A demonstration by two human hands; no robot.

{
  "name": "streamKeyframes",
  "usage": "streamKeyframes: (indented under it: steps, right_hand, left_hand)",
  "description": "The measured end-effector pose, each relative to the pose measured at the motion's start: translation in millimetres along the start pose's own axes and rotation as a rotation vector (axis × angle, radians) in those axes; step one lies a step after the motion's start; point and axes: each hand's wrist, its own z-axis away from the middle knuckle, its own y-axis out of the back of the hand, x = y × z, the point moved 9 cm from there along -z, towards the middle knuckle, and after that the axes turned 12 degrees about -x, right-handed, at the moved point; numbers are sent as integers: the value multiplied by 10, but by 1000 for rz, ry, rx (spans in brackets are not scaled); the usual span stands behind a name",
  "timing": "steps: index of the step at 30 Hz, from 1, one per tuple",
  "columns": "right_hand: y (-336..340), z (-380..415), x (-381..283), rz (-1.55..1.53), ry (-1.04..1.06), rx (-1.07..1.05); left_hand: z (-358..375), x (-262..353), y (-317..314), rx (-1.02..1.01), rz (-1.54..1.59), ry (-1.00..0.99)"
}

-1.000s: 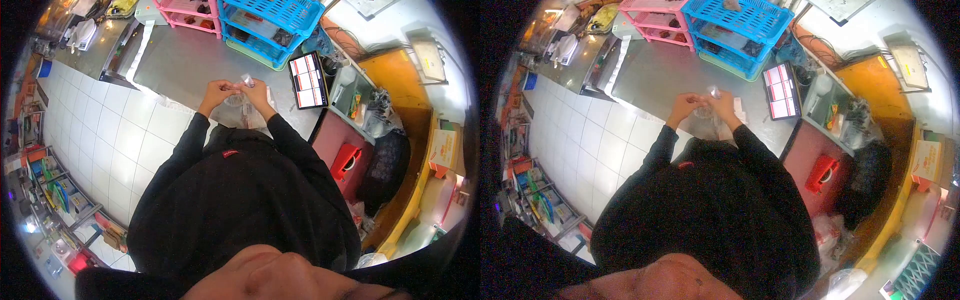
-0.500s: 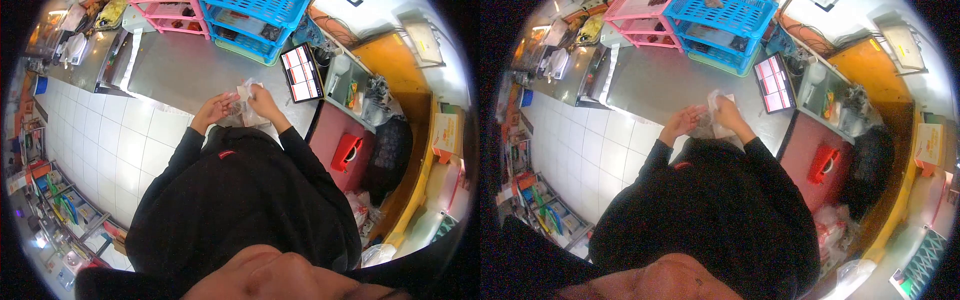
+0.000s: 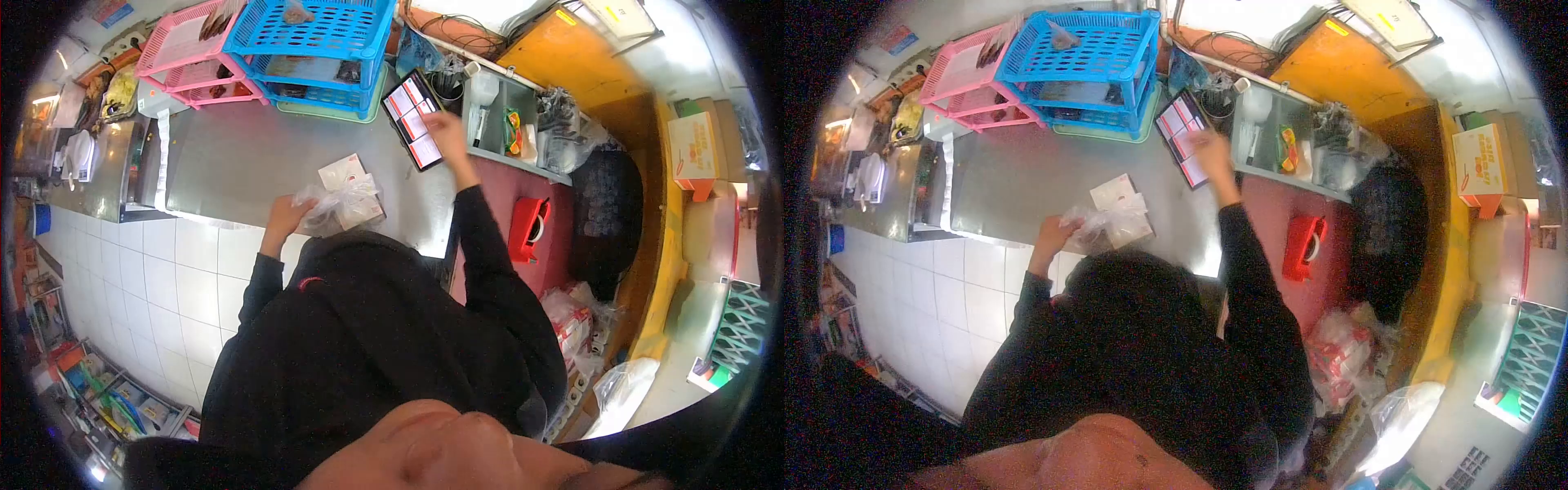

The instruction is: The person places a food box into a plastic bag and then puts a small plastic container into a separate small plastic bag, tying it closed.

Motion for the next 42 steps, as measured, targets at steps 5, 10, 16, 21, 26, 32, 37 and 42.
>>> streamKeyframes:
  steps: [5,10,16,21,26,32,37,42]
  right_hand:
    - [1361,-277,1171,225,-206,483]
    - [1026,-478,1648,613,-421,242]
    - [1178,-435,1770,512,-512,310]
    - [1433,-300,1280,506,-220,327]
    - [1572,86,487,-243,144,575]
    - [-229,526,-928,-470,147,103]
    - [-1616,750,-1177,-453,59,-242]
    - [-1871,729,-1547,-301,213,-282]
  left_hand:
    - [301,516,100,341,-768,-81]
    - [532,787,106,419,-383,-447]
    - [377,508,-161,214,383,-459]
    - [48,125,-132,63,1012,-515]
    - [-205,-110,-4,22,1044,-383]
    - [-239,-123,-33,-240,1231,-518]
    - [-194,-98,-13,-104,1042,-467]
    - [-245,-219,42,-52,728,-404]
